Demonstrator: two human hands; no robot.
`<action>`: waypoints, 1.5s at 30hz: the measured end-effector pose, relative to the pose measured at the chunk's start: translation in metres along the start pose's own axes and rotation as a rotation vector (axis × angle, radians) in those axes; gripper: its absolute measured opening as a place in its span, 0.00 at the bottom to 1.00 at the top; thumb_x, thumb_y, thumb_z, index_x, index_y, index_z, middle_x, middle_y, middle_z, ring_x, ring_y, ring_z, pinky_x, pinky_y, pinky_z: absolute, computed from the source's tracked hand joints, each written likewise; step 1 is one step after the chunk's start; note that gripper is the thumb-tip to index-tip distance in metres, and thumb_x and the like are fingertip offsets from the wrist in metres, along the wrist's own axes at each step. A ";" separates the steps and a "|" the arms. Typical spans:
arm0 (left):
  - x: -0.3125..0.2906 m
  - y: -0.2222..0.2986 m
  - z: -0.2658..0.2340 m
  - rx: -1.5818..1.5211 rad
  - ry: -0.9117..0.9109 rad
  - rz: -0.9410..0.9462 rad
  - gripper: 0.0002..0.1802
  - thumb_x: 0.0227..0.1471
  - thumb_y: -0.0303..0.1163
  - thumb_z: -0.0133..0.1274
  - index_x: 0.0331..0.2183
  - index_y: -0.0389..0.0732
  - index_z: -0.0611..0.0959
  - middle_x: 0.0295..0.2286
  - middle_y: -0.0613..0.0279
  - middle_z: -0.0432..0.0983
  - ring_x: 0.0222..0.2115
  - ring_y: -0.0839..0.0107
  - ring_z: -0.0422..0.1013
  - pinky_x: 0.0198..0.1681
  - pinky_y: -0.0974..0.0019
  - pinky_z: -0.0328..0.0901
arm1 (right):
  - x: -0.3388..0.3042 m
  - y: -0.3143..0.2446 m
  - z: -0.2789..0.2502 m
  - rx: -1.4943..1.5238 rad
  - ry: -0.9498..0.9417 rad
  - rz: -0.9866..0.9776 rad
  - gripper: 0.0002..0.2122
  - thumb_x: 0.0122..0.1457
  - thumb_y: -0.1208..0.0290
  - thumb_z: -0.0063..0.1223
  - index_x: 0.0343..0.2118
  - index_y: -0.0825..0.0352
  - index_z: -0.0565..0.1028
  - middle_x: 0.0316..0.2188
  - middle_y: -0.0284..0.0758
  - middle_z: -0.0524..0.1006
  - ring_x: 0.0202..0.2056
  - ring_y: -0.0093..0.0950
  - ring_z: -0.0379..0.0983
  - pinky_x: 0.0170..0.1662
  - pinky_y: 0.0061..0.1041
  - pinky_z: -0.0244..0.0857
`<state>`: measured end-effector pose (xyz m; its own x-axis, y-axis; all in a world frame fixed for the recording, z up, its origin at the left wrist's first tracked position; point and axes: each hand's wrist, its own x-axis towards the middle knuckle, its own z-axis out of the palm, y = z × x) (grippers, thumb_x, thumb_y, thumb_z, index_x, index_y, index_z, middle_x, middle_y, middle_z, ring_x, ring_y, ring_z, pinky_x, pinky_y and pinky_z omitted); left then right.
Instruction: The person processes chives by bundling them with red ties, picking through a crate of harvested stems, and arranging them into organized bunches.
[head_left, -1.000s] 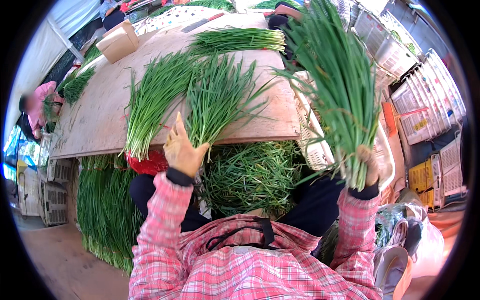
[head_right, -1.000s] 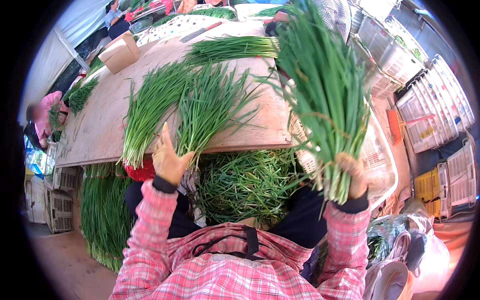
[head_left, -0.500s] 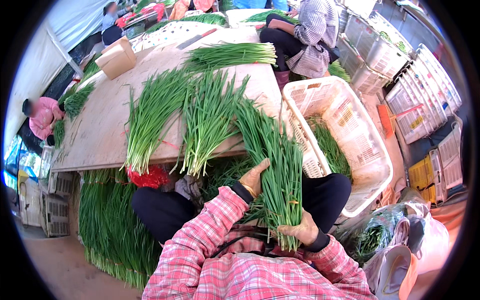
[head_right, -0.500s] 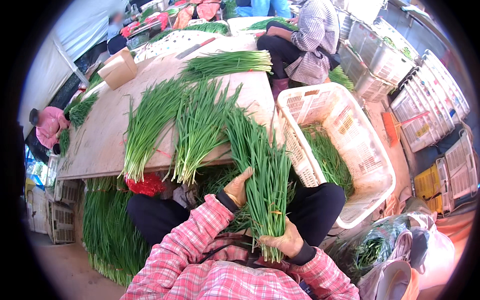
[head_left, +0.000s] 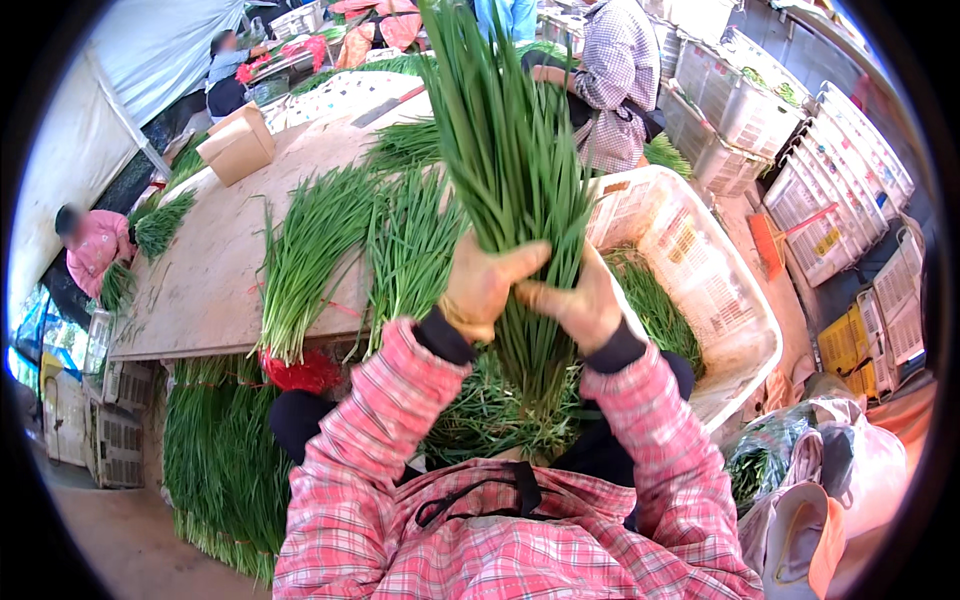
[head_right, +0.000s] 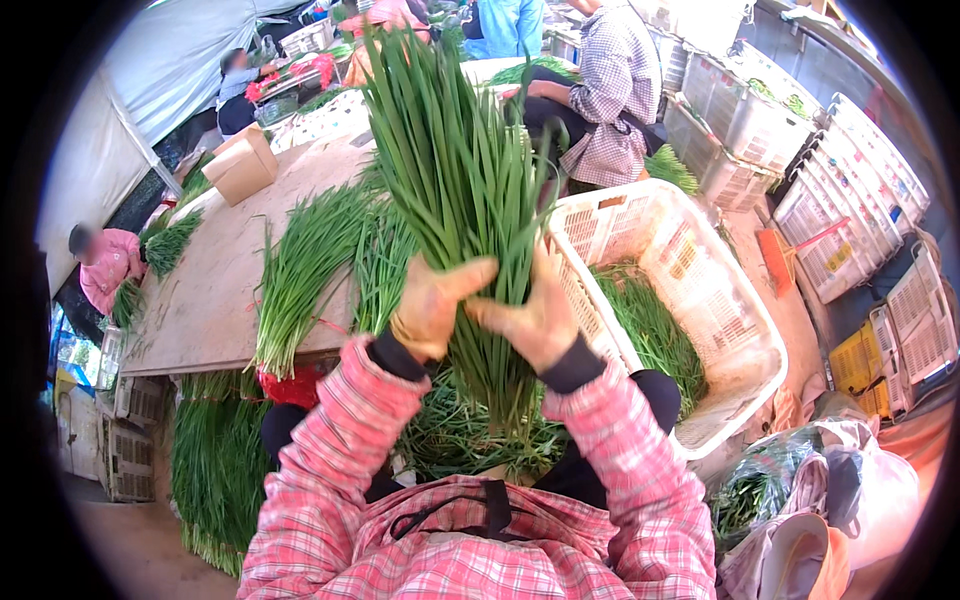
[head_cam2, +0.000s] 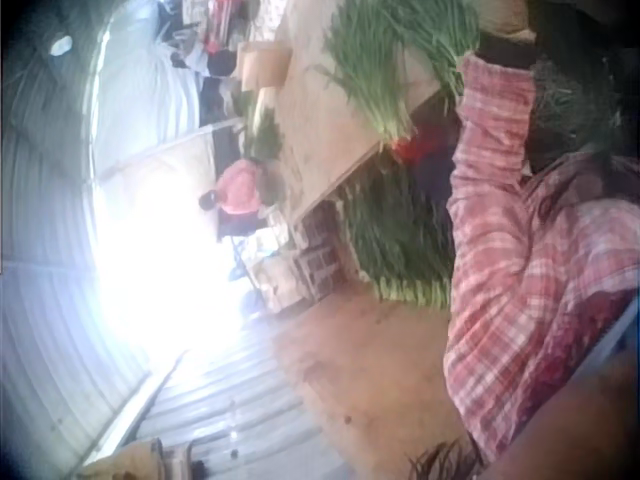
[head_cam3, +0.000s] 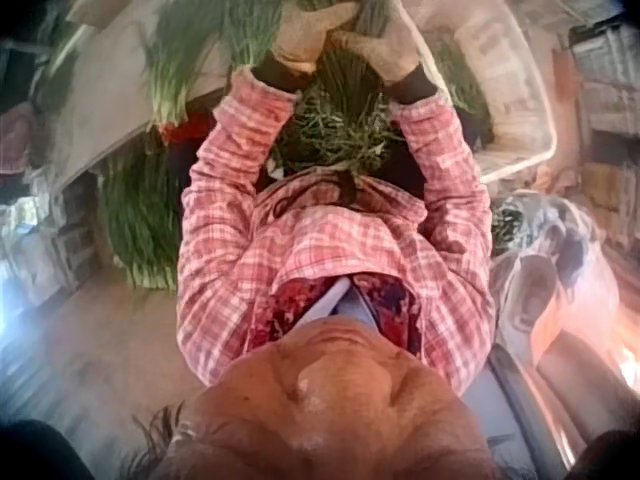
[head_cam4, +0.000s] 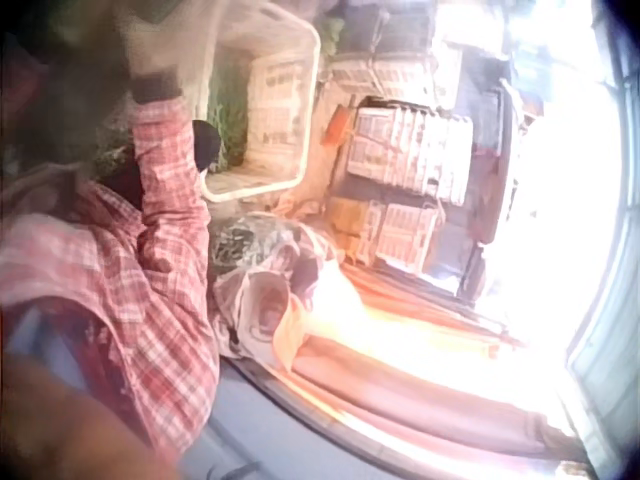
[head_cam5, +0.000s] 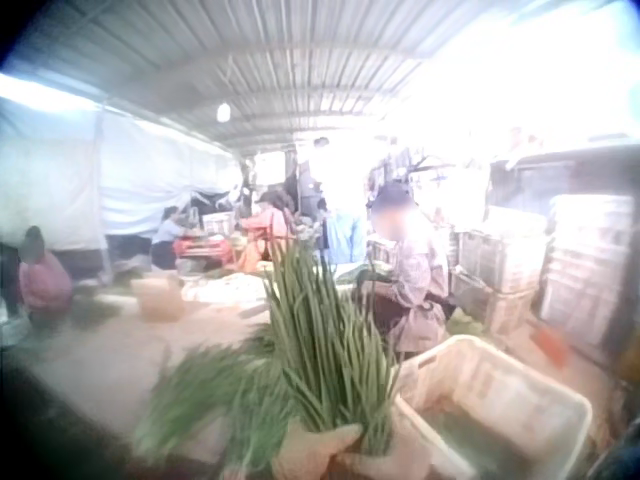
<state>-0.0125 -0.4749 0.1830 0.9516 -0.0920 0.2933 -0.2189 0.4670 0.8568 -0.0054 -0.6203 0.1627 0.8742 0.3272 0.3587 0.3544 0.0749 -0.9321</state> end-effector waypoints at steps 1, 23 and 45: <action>0.010 0.014 0.002 0.047 -0.010 0.073 0.19 0.43 0.22 0.57 0.41 0.32 0.77 0.36 0.59 0.77 0.35 0.71 0.73 0.42 0.66 0.67 | 0.016 -0.015 0.000 -0.035 -0.015 -0.088 0.31 0.42 0.73 0.67 0.50 0.72 0.62 0.42 0.37 0.71 0.44 0.27 0.68 0.48 0.26 0.63; 0.088 0.044 -0.003 0.493 -0.219 0.260 0.18 0.37 0.27 0.64 0.35 0.34 0.79 0.30 0.64 0.78 0.30 0.76 0.72 0.37 0.70 0.67 | 0.105 -0.003 0.008 -0.268 -0.083 -0.377 0.23 0.47 0.69 0.59 0.45 0.72 0.66 0.37 0.43 0.75 0.38 0.36 0.73 0.41 0.31 0.67; 0.105 0.050 -0.066 0.948 -0.166 0.160 0.20 0.61 0.39 0.36 0.35 0.36 0.80 0.37 0.63 0.75 0.43 0.72 0.68 0.53 0.70 0.57 | -0.114 0.082 -0.057 -0.510 0.305 0.149 0.20 0.48 0.70 0.61 0.45 0.71 0.71 0.43 0.45 0.73 0.46 0.37 0.69 0.50 0.31 0.61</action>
<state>0.0908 -0.4028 0.2289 0.8688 -0.2461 0.4296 -0.4950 -0.4095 0.7664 -0.0571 -0.7052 0.0477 0.9554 0.0090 0.2951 0.2693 -0.4362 -0.8586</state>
